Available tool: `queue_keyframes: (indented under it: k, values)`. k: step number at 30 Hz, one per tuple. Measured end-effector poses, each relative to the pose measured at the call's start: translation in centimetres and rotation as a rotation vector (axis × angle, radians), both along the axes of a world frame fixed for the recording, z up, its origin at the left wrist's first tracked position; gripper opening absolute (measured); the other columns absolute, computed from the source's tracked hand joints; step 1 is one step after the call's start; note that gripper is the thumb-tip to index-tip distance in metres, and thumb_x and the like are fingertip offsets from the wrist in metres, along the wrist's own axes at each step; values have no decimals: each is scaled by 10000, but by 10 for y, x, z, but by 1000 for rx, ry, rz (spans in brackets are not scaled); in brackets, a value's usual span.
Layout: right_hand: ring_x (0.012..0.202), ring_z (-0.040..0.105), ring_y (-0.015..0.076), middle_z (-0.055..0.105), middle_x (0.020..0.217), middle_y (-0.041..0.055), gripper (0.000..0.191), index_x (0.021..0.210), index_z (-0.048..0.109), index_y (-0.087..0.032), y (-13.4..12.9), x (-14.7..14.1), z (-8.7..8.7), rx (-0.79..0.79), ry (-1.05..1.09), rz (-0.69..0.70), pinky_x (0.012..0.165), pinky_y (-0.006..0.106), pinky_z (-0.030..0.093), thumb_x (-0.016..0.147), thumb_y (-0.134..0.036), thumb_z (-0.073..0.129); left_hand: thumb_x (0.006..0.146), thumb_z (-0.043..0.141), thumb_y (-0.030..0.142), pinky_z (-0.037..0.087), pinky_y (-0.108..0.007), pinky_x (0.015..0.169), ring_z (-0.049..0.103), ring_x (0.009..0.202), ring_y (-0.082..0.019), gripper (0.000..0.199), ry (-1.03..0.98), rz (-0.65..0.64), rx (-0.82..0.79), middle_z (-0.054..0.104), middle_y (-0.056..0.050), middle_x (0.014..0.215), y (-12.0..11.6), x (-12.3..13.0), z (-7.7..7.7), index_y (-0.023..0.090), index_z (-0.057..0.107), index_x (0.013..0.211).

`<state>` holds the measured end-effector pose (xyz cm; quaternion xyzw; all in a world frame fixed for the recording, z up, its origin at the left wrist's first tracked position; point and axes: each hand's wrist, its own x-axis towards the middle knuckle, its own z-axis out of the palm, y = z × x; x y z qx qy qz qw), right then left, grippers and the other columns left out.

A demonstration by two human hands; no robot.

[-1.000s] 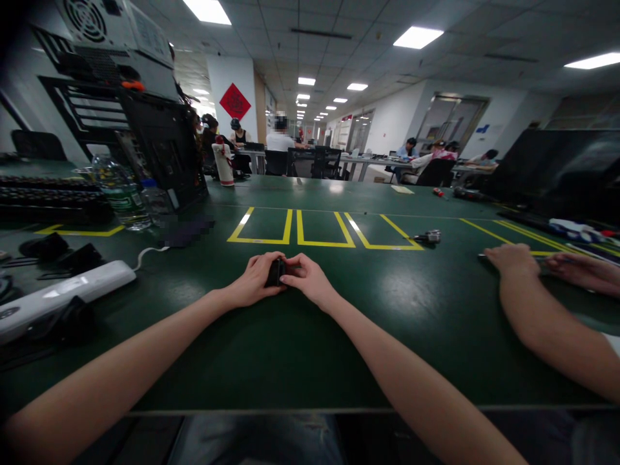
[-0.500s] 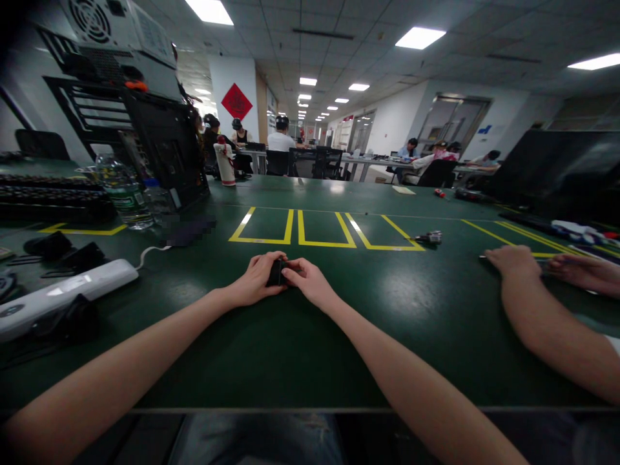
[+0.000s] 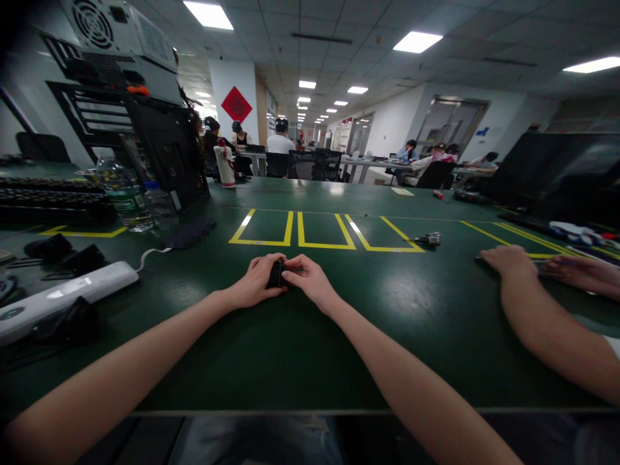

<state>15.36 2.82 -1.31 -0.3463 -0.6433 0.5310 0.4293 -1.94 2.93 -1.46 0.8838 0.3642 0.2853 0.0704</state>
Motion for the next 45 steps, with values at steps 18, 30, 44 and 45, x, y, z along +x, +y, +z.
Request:
queue_keyframes:
  k: [18, 30, 44, 45]
  values:
    - [802, 546, 132, 553, 880, 24, 288, 884, 512, -189, 5, -2, -4, -77, 26, -35, 764, 337, 459, 653, -328, 612, 708, 559, 313, 252, -418, 925, 405, 1077, -237, 583, -4, 6, 1, 423, -79, 1128, 0, 0, -1, 213, 236, 1184]
    - [856, 542, 139, 540, 913, 6, 316, 886, 494, -207, 2, 2, 1, -10, 16, 42, 797, 335, 436, 615, -239, 654, 710, 555, 317, 248, -412, 924, 410, 1067, -231, 584, -8, 3, 11, 421, -78, 1125, 1, -1, -2, 212, 232, 1186]
    - [867, 544, 143, 561, 940, 27, 267, 894, 522, -181, 4, 1, -2, -35, 14, 32, 830, 345, 412, 661, -275, 611, 708, 560, 321, 245, -405, 928, 398, 1074, -229, 585, -6, 4, 21, 420, -82, 1122, 2, 0, -3, 199, 240, 1182]
    - [875, 545, 146, 560, 943, 22, 278, 890, 516, -187, 3, 1, -2, -14, 18, 37, 832, 346, 411, 644, -255, 627, 709, 559, 320, 247, -405, 928, 398, 1074, -229, 583, -7, 4, 20, 420, -82, 1122, 2, 0, -3, 201, 239, 1181]
